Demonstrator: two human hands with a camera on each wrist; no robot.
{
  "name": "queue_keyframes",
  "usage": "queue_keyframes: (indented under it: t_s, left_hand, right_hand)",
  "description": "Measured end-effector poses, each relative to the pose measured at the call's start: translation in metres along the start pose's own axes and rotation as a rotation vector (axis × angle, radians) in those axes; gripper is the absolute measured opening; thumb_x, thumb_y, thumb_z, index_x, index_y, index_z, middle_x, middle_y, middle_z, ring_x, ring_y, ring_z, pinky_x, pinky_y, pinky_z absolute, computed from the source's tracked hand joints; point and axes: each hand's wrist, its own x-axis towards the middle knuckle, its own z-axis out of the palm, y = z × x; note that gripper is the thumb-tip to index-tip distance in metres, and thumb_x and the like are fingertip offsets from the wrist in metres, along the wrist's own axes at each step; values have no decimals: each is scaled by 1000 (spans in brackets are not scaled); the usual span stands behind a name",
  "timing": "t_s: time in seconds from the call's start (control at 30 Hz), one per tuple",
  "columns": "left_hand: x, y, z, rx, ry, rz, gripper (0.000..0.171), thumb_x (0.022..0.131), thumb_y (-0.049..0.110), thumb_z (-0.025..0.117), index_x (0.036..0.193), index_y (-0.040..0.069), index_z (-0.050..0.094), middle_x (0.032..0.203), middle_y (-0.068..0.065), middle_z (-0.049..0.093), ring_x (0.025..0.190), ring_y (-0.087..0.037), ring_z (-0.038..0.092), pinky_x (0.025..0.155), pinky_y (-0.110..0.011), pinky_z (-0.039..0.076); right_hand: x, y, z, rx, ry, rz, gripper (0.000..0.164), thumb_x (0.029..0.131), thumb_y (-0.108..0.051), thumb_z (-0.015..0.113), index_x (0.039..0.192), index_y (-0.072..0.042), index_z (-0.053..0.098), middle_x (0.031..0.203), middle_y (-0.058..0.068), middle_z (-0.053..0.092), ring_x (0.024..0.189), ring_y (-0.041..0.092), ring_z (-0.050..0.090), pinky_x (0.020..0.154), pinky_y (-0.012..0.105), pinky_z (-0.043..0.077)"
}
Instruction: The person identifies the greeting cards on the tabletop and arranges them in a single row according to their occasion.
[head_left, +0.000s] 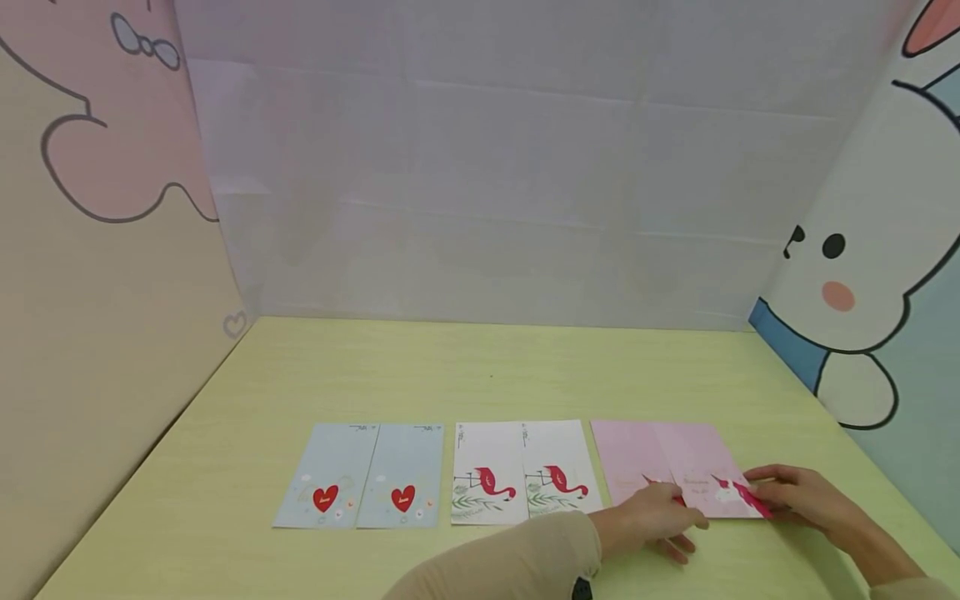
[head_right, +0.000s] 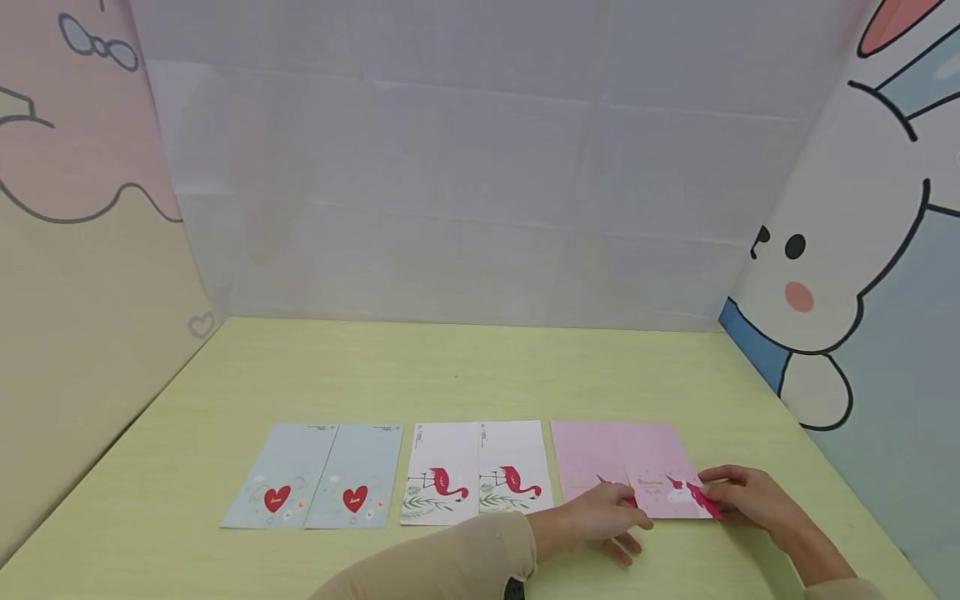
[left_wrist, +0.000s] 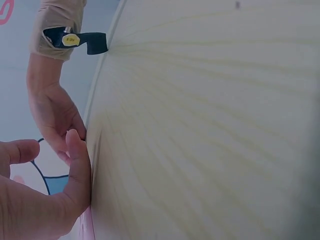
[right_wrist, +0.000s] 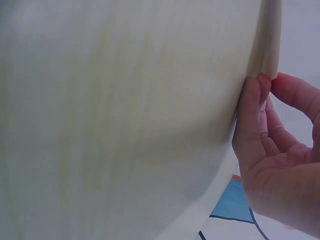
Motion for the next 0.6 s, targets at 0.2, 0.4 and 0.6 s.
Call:
queue_keyframes:
  t_s: [0.2, 0.4, 0.6]
  left_hand:
    - [0, 1, 0, 30, 10, -6, 24, 78, 7, 64, 99, -1, 56, 71, -9, 51, 56, -24, 58, 55, -40, 51]
    - [-2, 0, 1, 61, 32, 12, 31, 76, 8, 66, 104, -2, 55, 66, -8, 52, 56, -26, 60, 51, -37, 51]
    - [-9, 2, -3, 88, 18, 103, 39, 77, 9, 64, 114, 0, 53, 72, 0, 51, 53, -19, 58, 46, -31, 50]
  right_hand:
    - [1, 0, 0, -19, 14, -22, 48, 85, -19, 57, 111, 18, 44, 88, 9, 58, 75, 18, 55, 66, 33, 50]
    - [0, 0, 1, -17, 33, -26, 48, 83, -19, 60, 109, 19, 44, 86, 8, 60, 73, 18, 57, 66, 33, 50]
    - [0, -1, -1, -28, 62, -20, 49, 83, -20, 60, 109, 18, 44, 82, 8, 61, 72, 17, 58, 65, 32, 50]
